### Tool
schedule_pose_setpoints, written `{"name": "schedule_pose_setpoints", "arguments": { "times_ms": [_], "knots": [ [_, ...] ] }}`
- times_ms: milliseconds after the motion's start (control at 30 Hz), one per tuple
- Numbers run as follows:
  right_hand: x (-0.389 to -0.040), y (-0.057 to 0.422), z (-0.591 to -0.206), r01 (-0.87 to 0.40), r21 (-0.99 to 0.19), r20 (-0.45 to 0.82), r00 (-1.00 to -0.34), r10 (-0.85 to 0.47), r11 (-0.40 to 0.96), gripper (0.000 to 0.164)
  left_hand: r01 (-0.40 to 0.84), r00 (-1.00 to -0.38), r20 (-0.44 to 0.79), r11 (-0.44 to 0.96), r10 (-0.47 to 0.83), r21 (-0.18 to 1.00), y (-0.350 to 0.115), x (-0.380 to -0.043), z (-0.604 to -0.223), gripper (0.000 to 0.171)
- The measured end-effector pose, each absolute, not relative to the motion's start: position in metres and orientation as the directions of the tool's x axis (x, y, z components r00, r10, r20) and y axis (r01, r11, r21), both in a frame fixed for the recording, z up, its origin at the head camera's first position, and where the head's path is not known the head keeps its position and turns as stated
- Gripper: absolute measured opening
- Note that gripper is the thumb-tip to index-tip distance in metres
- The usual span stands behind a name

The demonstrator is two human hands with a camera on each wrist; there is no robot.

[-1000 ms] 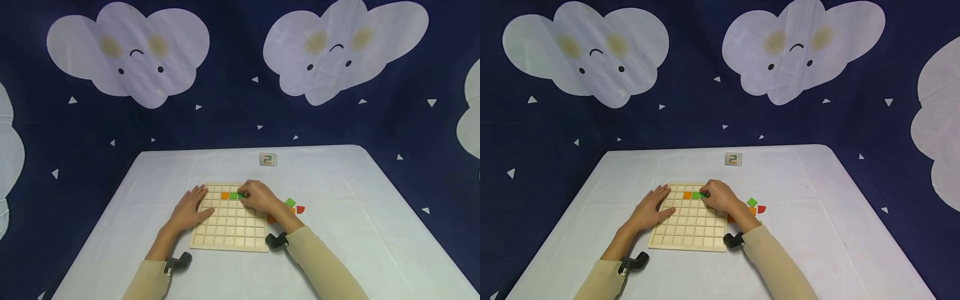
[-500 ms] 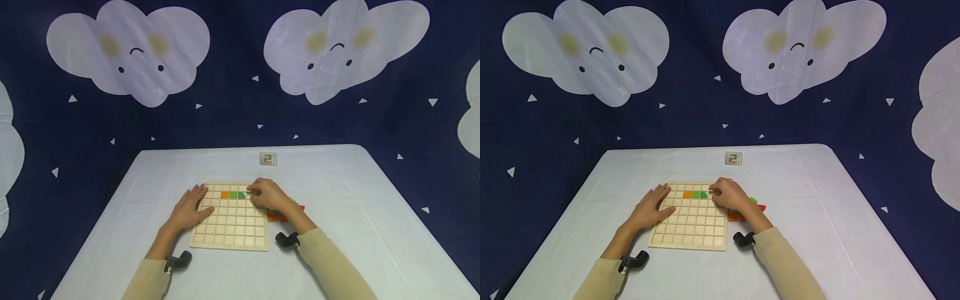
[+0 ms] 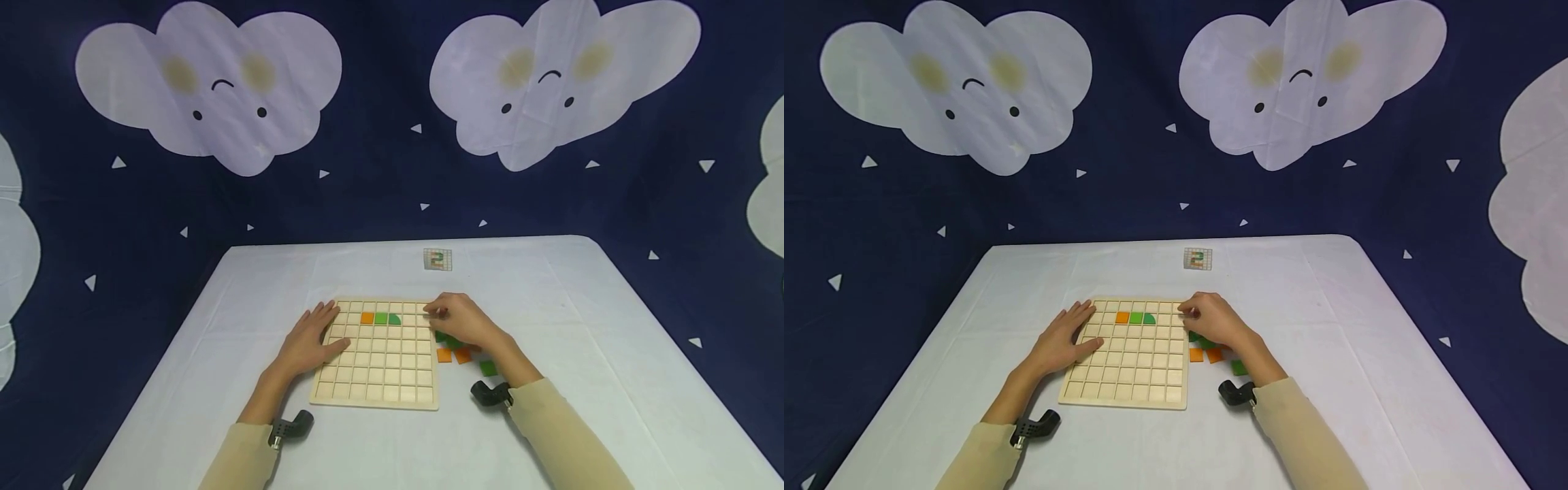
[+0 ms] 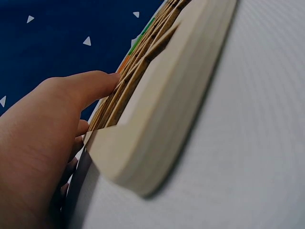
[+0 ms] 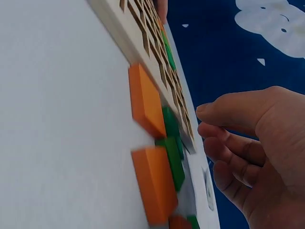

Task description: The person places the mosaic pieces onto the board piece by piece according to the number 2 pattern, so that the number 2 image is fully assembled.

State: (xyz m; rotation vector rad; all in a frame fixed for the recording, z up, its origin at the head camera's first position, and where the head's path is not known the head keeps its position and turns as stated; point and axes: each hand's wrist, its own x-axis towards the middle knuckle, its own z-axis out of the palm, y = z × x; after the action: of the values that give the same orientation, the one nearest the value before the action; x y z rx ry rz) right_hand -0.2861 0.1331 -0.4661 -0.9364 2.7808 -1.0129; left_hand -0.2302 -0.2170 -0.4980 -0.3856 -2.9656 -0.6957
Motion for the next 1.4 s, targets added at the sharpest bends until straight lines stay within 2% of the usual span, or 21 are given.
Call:
{"name": "schedule_pose_setpoints", "arguments": {
  "times_ms": [567, 1100, 1400],
  "knots": [
    [-0.283, 0.17, -0.467, -0.468, -0.561, 0.11, -0.86, -0.499, 0.683, 0.023, 0.272, -0.962, 0.132, 0.86, 0.238, 0.431, -0.219, -0.23, -0.498, 0.084],
    [-0.282, 0.205, -0.467, -0.408, -0.538, 0.043, -0.887, -0.46, 0.737, 0.033, 0.261, -0.965, 0.119, 0.861, 0.232, 0.438, -0.219, -0.229, -0.499, 0.084],
    [-0.282, 0.212, -0.467, -0.376, -0.522, 0.009, -0.9, -0.436, 0.766, 0.029, 0.263, -0.965, 0.118, 0.865, 0.235, 0.427, -0.219, -0.23, -0.497, 0.085]
  ]
}}
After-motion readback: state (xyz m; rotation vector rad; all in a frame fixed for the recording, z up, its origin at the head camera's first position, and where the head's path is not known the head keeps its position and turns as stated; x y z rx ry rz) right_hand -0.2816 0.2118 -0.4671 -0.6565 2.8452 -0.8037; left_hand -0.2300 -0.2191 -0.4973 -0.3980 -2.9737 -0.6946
